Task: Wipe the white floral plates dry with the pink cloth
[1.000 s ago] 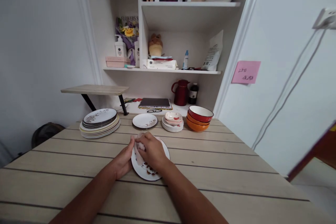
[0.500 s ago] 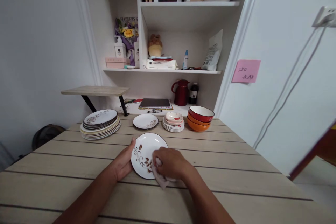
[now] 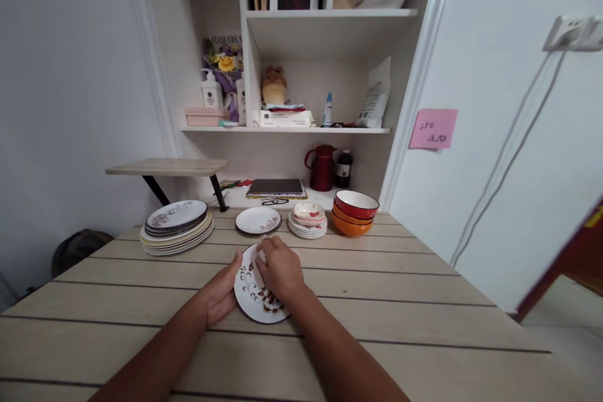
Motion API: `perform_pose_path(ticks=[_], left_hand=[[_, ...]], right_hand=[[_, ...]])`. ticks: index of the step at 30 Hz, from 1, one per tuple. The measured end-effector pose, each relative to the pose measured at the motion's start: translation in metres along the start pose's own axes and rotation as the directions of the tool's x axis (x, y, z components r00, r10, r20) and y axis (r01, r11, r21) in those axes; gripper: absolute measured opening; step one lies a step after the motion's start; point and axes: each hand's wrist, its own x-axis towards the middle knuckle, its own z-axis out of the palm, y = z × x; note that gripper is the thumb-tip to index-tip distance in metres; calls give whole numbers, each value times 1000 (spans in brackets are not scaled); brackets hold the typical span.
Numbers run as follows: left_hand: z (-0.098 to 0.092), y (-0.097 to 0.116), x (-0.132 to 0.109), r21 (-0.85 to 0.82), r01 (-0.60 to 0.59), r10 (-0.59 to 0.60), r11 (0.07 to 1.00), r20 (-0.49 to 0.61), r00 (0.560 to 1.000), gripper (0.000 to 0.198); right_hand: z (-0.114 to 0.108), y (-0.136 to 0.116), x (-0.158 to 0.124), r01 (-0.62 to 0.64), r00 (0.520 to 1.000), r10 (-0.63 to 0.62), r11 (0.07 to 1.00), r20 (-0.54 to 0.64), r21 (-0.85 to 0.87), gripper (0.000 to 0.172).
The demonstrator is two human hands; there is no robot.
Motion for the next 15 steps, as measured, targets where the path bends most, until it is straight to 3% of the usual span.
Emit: perform_pose_path(ticks=[3, 5, 8, 11, 15], left_hand=[[2, 1, -3, 5, -14, 14, 1000, 19, 1000, 56], [2, 2, -5, 21, -21, 21, 1000, 11, 1000, 58], [1, 3, -8, 59, 11, -9, 998, -36, 999, 58], [-1, 4, -8, 65, 38, -33, 997, -68, 997, 58], [0, 5, -8, 64, 47, -42, 997, -78, 996, 55]], right_hand=[[0, -5, -6, 189, 980, -195, 972, 28, 140, 33], [-1, -7, -11, 313, 940, -334, 924, 66, 220, 38], [-7, -7, -21, 418, 869, -466, 871, 164, 260, 31], [-18, 0, -33, 411, 832, -480, 870, 279, 273, 20], [-32, 20, -41, 252, 855, -318, 945, 409, 208, 17]])
